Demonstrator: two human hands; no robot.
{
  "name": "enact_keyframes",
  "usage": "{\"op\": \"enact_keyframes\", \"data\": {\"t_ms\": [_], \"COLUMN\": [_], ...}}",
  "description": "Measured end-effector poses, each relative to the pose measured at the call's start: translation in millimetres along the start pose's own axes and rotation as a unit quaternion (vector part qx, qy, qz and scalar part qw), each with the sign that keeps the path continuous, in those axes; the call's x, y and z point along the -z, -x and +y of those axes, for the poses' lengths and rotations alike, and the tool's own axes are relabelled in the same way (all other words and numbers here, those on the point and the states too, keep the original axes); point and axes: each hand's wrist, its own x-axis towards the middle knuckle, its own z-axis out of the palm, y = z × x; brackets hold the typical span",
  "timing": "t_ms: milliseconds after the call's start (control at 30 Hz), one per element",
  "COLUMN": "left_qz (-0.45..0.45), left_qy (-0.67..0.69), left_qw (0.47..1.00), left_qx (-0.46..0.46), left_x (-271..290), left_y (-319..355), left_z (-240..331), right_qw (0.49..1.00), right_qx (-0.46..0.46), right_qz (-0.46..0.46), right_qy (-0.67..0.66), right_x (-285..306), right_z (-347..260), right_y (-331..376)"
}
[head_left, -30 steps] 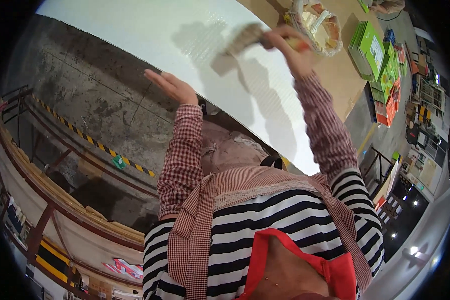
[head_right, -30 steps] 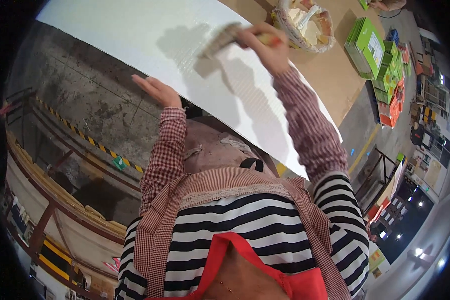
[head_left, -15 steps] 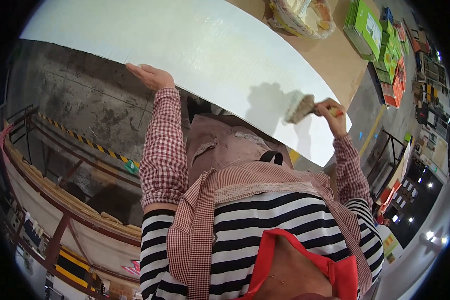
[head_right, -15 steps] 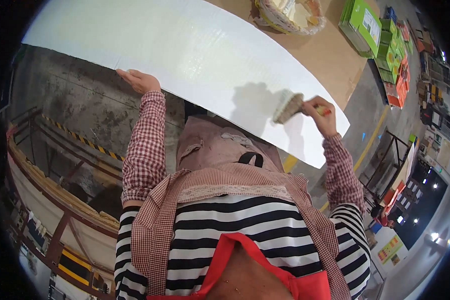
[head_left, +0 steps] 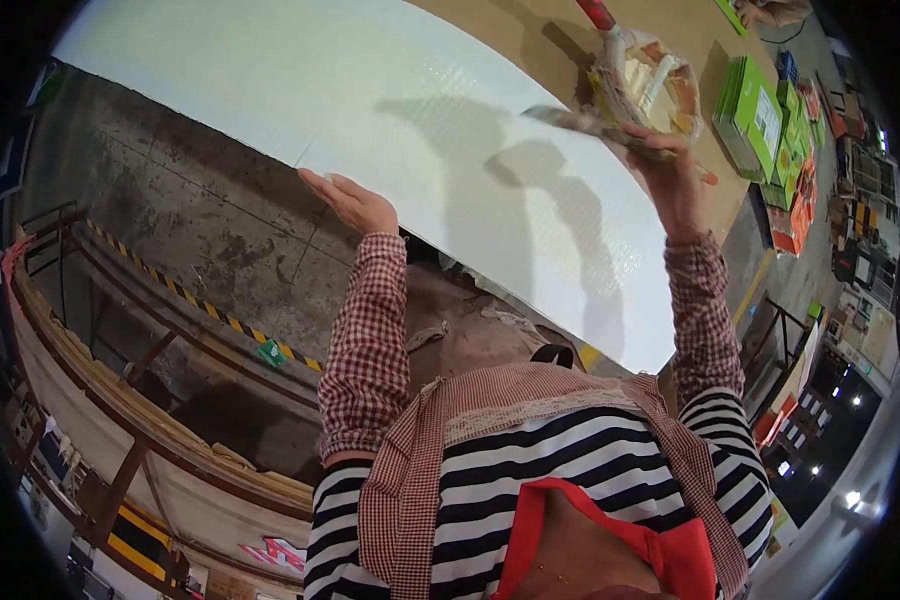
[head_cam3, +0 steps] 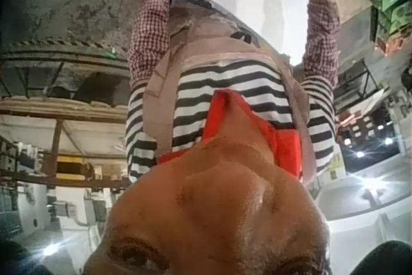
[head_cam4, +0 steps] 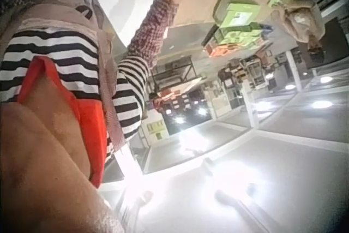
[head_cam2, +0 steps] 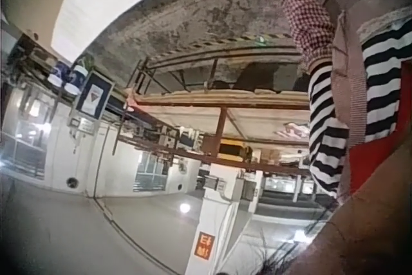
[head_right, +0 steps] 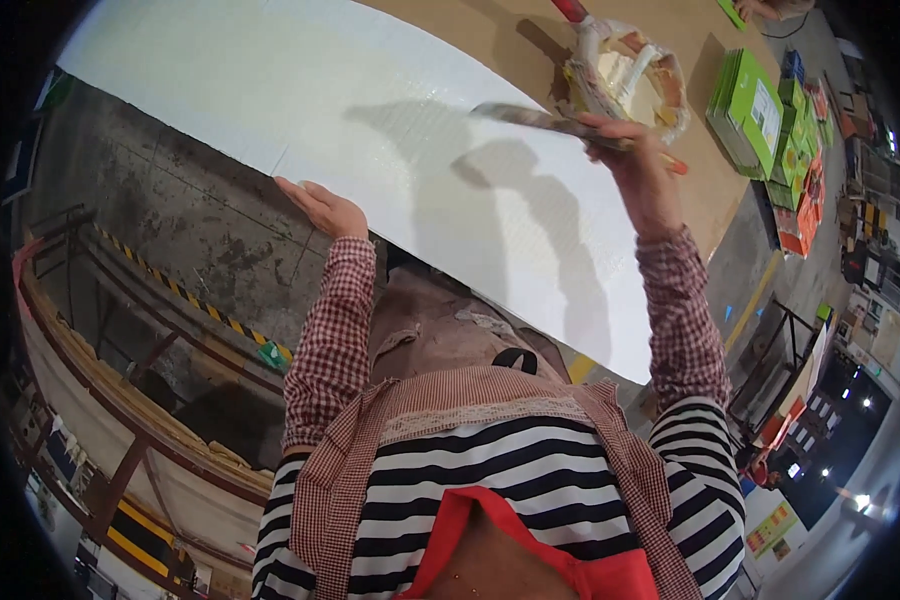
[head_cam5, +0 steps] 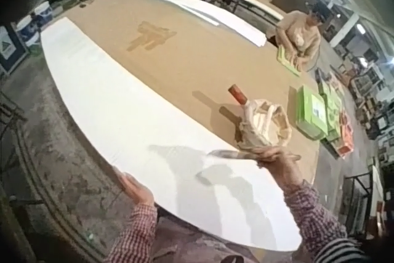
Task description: Applying adhesive to large white boards using a brush in a warehouse setting.
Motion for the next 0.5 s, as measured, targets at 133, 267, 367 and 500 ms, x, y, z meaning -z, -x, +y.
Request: {"op": "enact_keyframes", "data": {"t_ms": [133,267,367,500], "left_qz": [-0.002,0.009,0.005,0.008], "left_qy": [-0.007,0.018,0.041,0.037], "left_qw": [1.0,0.998,0.998,0.998], "left_qx": [0.007,-0.06,-0.039,-0.049], "left_x": [0.9,-4.0,-7.9,-6.7], "left_y": [0.3,-3.0,-3.2,-4.6], "left_z": [4.5,-7.6,-5.3,-7.6], "right_qw": [0.98,0.96,0.965,0.952], "right_qx": [0.037,0.136,0.067,0.014], "right_qz": [-0.043,-0.11,-0.116,-0.087], "right_qy": [0.188,0.219,0.224,0.292], "right_x": [-66.3,-99.8,-105.4,-84.5], "right_z": [15.3,45.3,53.4,59.8], "right_y": [-59.5,-110.9,-131.7,-108.5]}}
